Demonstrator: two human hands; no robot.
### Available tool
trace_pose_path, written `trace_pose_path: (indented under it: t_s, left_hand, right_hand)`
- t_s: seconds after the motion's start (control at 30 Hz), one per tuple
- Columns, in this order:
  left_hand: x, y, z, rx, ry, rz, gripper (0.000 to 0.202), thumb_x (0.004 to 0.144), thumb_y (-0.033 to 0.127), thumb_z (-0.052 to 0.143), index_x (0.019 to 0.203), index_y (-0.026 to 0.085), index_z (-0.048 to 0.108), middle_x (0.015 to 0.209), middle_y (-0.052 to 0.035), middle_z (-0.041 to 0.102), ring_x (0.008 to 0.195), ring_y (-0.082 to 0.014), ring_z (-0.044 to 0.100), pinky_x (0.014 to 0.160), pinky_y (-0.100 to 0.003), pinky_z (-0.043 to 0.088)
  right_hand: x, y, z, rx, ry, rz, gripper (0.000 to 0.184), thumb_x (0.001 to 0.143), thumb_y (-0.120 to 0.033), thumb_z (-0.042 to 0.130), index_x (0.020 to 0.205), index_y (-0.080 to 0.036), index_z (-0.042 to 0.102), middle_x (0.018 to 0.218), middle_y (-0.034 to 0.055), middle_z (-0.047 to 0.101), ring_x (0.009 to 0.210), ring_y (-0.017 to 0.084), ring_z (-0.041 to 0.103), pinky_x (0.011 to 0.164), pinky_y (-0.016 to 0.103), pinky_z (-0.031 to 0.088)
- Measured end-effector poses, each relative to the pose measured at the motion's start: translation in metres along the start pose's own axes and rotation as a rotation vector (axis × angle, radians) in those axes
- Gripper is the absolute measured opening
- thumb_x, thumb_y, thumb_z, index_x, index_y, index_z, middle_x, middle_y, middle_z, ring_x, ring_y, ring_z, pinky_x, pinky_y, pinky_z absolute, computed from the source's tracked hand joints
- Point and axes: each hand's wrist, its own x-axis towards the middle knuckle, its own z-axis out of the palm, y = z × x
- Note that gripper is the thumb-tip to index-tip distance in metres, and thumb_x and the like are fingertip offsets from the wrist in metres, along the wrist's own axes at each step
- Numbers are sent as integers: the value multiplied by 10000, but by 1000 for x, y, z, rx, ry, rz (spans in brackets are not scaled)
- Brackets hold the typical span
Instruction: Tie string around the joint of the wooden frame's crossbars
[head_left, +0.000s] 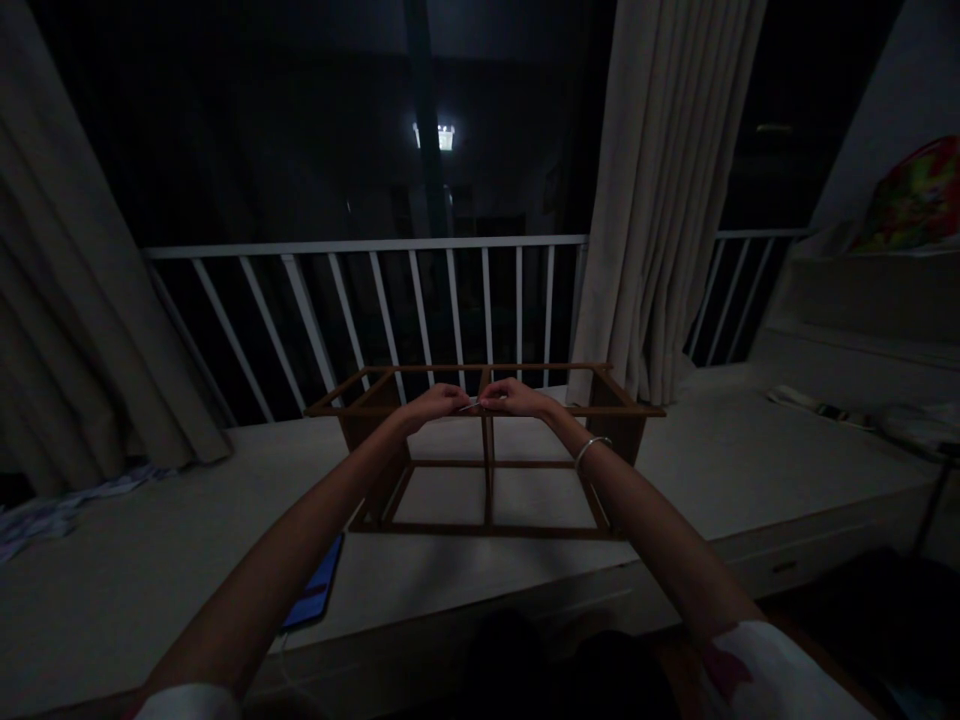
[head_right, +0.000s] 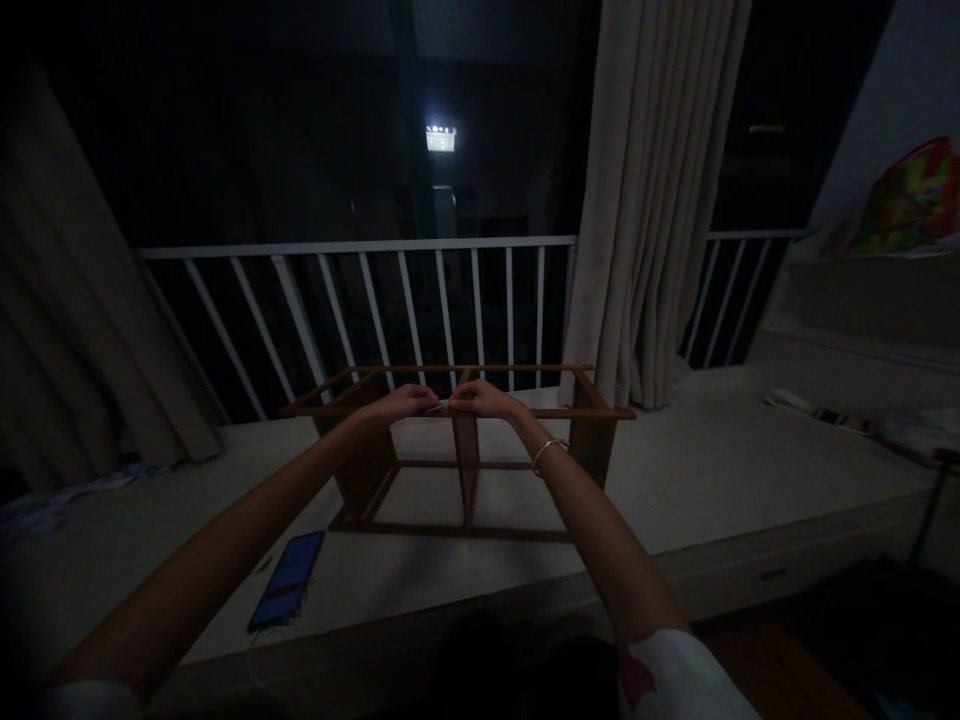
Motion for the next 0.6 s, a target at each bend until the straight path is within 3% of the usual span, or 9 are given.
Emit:
trace_pose_path:
  t_s: [0.1, 0.23, 0.5, 0.6]
  left_hand:
    - [-3, -1, 0, -107, 53, -9, 344, 635, 384, 429, 793, 106, 558, 760, -37, 548, 676, -117, 477, 597, -218, 348]
    - [-3, 7, -1, -124, -12, -47, 368, 639, 411, 424, 811, 119, 565, 784, -37, 557, 676, -117, 480, 592, -216, 350]
    - [12, 17, 2, -36, -43, -156, 416, 556, 488, 504, 696, 106, 593, 516, 5, 495, 469, -76, 383, 440, -195, 252]
    - [17, 14, 1, -7, -114, -169, 379, 520, 459, 552, 656, 108, 597, 471, 21, 460, 434, -62, 346, 422, -194, 222]
  right_hand:
    - [0, -1, -1, 0, -3, -1, 368, 640, -390, 498, 820, -78, 573, 728, 37, 556, 649, 102, 468, 579, 204, 356]
    - [0, 1, 1, 8, 5, -18, 355, 644, -379, 502, 825, -83, 572, 738, 34, 558, 658, 100, 471, 593, 204, 357]
    - [0, 2, -1, 49, -21, -51, 330, 655, -362, 500, 829, -89, 563, 755, 31, 560, 690, 106, 481, 623, 210, 363]
    - [0, 1, -2, 74, -41, -18, 316, 657, -350, 503, 825, -88, 558, 761, 38, 563, 689, 110, 484, 621, 218, 367]
